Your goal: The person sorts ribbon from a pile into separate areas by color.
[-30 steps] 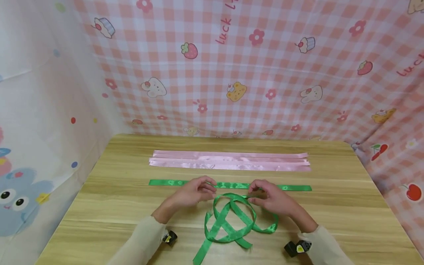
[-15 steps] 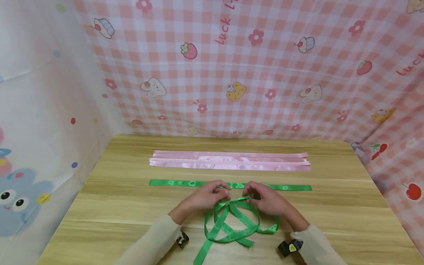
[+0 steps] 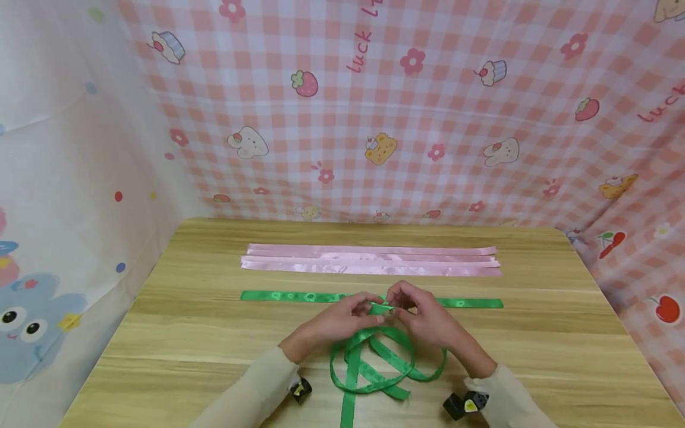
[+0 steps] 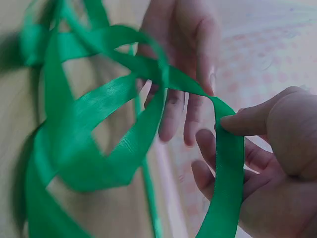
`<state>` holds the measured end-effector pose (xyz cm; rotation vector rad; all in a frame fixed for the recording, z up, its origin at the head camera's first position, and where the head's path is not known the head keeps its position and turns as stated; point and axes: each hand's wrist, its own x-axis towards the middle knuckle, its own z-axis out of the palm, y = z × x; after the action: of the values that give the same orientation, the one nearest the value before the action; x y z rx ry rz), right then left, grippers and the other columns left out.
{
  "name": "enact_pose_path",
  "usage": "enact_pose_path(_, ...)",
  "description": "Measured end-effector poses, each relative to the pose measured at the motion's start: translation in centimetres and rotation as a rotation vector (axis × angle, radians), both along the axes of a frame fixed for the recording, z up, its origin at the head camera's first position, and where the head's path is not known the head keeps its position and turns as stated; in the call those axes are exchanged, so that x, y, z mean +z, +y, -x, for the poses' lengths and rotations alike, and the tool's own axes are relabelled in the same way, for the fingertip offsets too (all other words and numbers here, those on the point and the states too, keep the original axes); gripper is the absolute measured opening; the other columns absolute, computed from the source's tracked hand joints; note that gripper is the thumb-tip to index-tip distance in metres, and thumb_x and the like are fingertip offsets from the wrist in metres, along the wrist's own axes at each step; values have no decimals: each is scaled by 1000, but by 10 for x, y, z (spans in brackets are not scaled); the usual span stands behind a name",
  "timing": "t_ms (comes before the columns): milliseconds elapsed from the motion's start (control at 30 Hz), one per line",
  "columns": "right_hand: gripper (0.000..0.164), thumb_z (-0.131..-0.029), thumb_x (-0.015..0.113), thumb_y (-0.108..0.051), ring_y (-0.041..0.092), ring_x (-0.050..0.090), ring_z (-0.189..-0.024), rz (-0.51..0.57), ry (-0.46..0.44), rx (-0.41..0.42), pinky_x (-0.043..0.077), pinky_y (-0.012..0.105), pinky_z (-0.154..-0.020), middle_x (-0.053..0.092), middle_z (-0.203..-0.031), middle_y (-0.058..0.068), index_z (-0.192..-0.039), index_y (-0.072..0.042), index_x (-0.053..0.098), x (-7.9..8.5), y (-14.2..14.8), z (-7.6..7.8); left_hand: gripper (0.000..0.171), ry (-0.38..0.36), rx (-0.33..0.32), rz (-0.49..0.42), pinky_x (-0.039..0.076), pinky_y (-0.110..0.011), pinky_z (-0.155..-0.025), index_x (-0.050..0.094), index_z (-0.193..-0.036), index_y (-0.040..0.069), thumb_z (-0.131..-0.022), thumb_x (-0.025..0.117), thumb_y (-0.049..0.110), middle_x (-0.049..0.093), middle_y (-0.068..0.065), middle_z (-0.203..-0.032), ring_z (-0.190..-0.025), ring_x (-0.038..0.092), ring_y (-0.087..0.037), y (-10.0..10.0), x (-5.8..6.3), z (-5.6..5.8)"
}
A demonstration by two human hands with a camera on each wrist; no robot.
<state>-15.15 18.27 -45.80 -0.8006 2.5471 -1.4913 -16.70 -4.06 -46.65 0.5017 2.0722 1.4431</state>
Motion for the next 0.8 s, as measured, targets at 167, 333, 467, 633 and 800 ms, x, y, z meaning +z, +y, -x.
enact_pose_path(167,15,-96,59,3,19,57,-74,53,-53,40,49,26,-64,59,-99,8,-107,-7,58,15,0,-3,32,-64,-4,-156,46,-32,-86,60,-127,15,-96,67,23,70,-18,-104,-98,65,-30,-9,12,1)
enact_pose_path(333,20,-95,60,4,9,50,-66,119,-152,165,43,23,-56,55,-107,15,-113,-1,53,24,11,-3,36,-10,0,-271,49,-28,-87,54,-131,6,-97,64,12,72,-17,-98,-96,67,-28,-22,30,-1)
enact_pose_path(467,23,-97,57,4,7,49,-66,260,-223,308,46,25,-61,52,-112,20,-118,3,49,38,22,-1,39,11,-23,-344,51,-30,-91,52,-134,10,-97,63,9,72,-9,-98,-94,67,-21,-33,46,-3)
enact_pose_path(633,22,-97,52,7,13,45,-66,357,-247,378,42,28,-60,54,-109,8,-118,7,45,59,33,-1,39,62,-20,-402,52,-28,-87,52,-134,11,-97,63,7,71,-3,-99,-94,65,-17,-46,66,-6)
enact_pose_path(800,18,-96,48,13,21,31,-58,390,-235,413,27,35,-49,52,-86,4,-112,7,45,75,41,-3,42,79,-19,-464,53,-27,-86,49,-135,8,-96,64,6,70,-5,-103,-98,66,-18,-58,80,-7)
